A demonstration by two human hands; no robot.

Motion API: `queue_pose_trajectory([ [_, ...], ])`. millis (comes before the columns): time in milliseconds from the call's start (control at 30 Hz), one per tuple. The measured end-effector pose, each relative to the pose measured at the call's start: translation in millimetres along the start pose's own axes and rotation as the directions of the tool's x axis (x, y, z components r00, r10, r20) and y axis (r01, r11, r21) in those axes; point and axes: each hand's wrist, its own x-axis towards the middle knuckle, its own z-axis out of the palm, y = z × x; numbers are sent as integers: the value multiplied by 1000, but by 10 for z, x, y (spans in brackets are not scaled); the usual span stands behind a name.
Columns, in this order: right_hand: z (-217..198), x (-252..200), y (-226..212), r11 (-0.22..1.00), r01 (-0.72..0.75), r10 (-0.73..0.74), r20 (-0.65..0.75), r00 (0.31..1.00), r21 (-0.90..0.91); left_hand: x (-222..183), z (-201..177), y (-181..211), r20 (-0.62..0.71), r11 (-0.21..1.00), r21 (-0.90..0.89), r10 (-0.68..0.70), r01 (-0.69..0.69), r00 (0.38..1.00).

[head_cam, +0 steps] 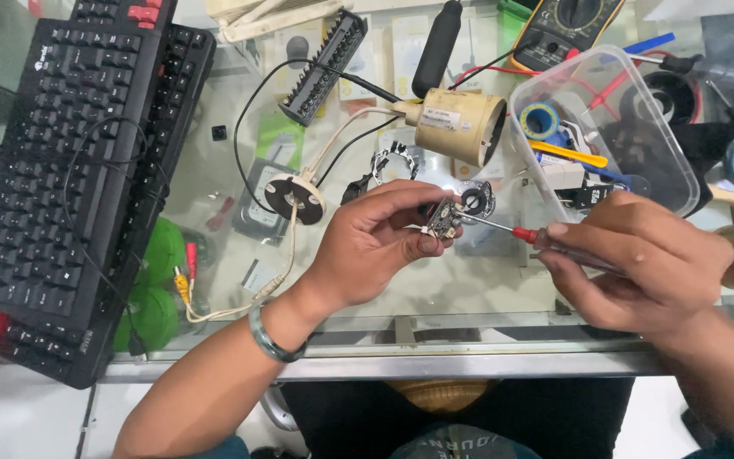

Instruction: Disassembling and inspecting internal components of a small camera module using a screwdriver.

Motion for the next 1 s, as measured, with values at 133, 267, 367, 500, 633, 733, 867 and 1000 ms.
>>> queue_pose_trajectory([
  [133, -15, 8, -17, 1000, -12, 12, 13, 1000, -23, 2, -10, -10, 8, 1000, 9, 14, -14, 1000],
  [267, -2, 20, -22, 999, -26, 27, 21, 999, -25, 4, -19, -8, -5, 995, 91, 42, -41, 999],
  [367, -26, -35, -3, 998, -26, 28, 40, 999, -52, 6, -20, 29, -4, 979, 191, 80, -78, 997],
  [500, -86, -155, -16, 960, -131, 174, 160, 972, -246, 11, -27, 60, -3, 942, 297, 164, -155, 987],
  [633, -93, -139, -34, 949, -160, 215, 185, 959, -273, 50, -64, 29, 2, 872, 448, 222, -200, 975],
  [733, -126, -127, -56, 941, -213, 274, 222, 936, -263, 37, -68, 19, 46, 776, 580, 274, -249, 961],
  [867, -127, -96, -102, 944, -220, 275, 218, 937, -246, 35, -51, 33, 57, 813, 507, 298, -285, 953],
  [1000, -129, -113, -92, 946, -233, 281, 210, 937, -226, 28, -77, 6, 84, 815, 489, 310, -310, 947],
])
